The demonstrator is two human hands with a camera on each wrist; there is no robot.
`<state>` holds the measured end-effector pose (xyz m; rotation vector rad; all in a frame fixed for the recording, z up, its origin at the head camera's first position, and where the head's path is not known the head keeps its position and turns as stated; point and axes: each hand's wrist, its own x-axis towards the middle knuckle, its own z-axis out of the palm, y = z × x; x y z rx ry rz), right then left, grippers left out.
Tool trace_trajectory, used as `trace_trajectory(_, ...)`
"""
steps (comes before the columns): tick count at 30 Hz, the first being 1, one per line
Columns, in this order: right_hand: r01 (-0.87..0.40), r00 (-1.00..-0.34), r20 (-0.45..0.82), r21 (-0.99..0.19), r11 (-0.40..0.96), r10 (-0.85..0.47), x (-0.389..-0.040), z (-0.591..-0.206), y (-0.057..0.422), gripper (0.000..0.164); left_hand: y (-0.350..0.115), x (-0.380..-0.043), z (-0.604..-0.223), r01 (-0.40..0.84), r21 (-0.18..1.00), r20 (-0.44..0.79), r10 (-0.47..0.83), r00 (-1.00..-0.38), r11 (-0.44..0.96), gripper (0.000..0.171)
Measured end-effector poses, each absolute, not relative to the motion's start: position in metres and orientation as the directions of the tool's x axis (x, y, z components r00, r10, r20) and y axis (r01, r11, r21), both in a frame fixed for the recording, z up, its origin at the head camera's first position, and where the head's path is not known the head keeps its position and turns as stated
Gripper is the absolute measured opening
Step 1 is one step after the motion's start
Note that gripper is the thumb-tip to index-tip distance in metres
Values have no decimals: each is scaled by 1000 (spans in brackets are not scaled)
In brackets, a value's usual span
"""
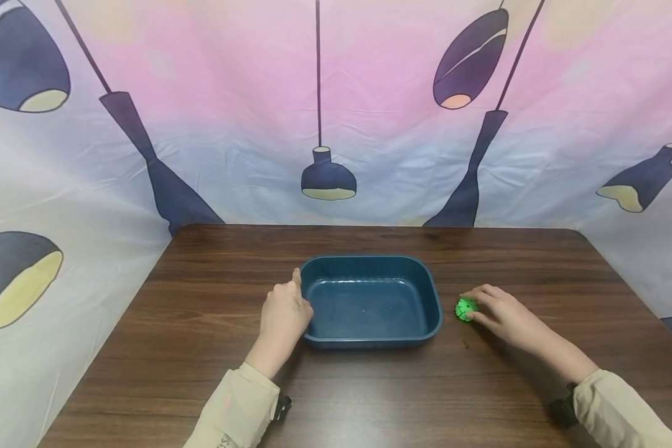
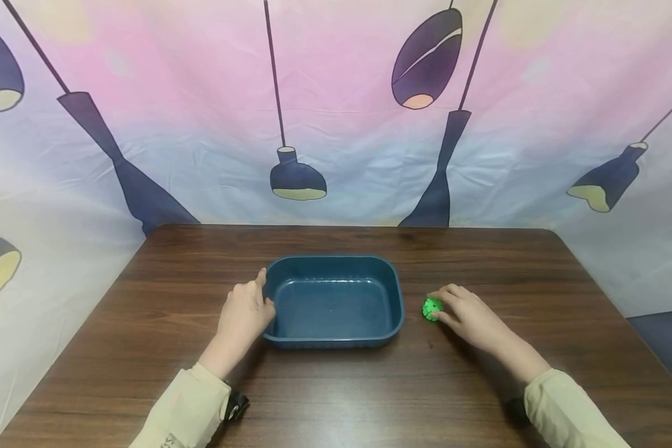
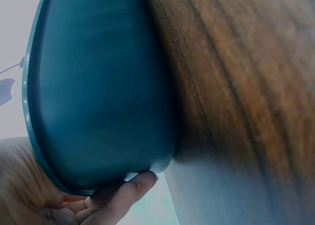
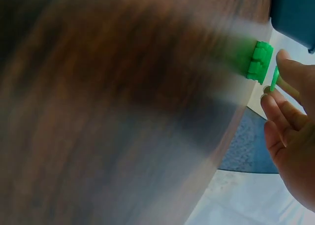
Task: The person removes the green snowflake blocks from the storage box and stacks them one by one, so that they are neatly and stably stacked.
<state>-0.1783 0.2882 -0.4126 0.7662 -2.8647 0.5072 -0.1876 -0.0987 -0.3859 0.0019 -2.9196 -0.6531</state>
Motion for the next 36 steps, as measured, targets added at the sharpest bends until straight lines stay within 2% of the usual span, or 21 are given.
trace_trajectory(22,-525,-849,211,-234,818,-484,-180,-415,285,29,-100,-189,-385,38,432,156,-34,-987,901,59)
trace_trajectory(29,-424,-905,109,-329,844,-412,-177,-411,289,47,-100,-188,-386,46,438,160,-28,-987,898,59)
trace_trajectory(36,-407,-911,82,-341,847,-405,-175,-410,294,50,-100,-188,-388,43,445,159,-31,-987,895,59)
